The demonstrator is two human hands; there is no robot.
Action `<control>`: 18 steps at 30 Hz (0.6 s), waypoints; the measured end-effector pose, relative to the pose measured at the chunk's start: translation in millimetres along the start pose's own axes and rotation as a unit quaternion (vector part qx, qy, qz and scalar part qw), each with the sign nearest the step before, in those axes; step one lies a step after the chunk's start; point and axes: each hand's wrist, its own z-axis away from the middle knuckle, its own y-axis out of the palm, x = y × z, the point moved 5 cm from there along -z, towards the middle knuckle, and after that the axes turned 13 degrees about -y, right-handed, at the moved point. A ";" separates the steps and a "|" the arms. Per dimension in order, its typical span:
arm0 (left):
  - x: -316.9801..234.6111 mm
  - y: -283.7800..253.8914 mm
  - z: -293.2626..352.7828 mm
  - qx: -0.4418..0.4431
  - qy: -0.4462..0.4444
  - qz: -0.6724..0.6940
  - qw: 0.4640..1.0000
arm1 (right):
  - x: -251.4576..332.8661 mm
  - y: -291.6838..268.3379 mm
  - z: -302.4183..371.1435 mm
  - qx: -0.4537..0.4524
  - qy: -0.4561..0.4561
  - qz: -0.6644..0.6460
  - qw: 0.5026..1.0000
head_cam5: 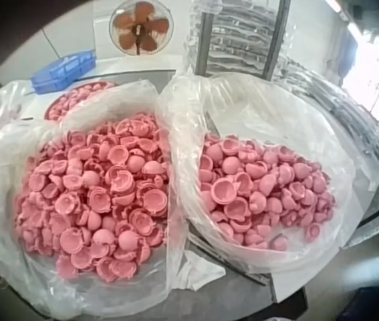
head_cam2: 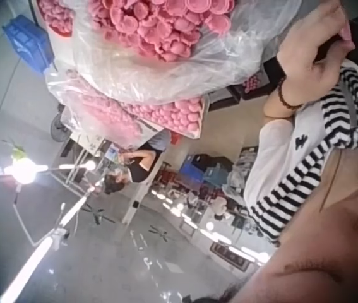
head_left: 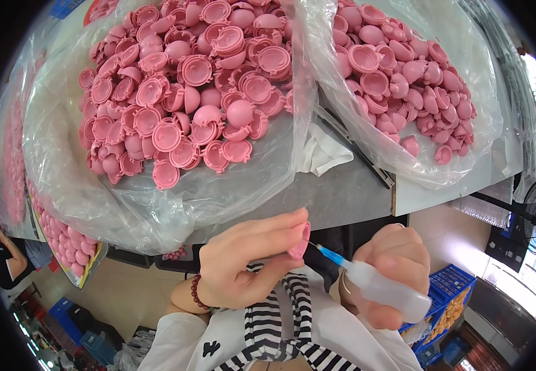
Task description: Applying adhesive to small pink plastic toy components and joining them together in a factory setting.
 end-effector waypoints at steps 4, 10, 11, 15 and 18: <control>-6.5 1.8 0.3 -0.022 0.156 -0.089 0.983 | -3.9 -47.2 12.7 -0.181 -0.030 0.083 0.979; 19.7 7.3 0.2 0.177 -0.063 0.427 0.885 | -73.1 -193.5 6.1 -0.208 0.176 0.375 0.886; 24.6 11.0 -1.0 0.209 -0.070 0.478 0.850 | -84.2 -221.9 9.4 -0.206 0.173 0.375 0.887; 29.8 20.3 1.2 0.254 -0.154 0.563 0.771 | -126.7 -276.0 34.0 -0.176 0.283 0.371 0.867; 32.2 26.5 3.2 0.252 -0.225 0.616 0.712 | -137.2 -275.8 42.7 -0.164 0.318 0.350 0.866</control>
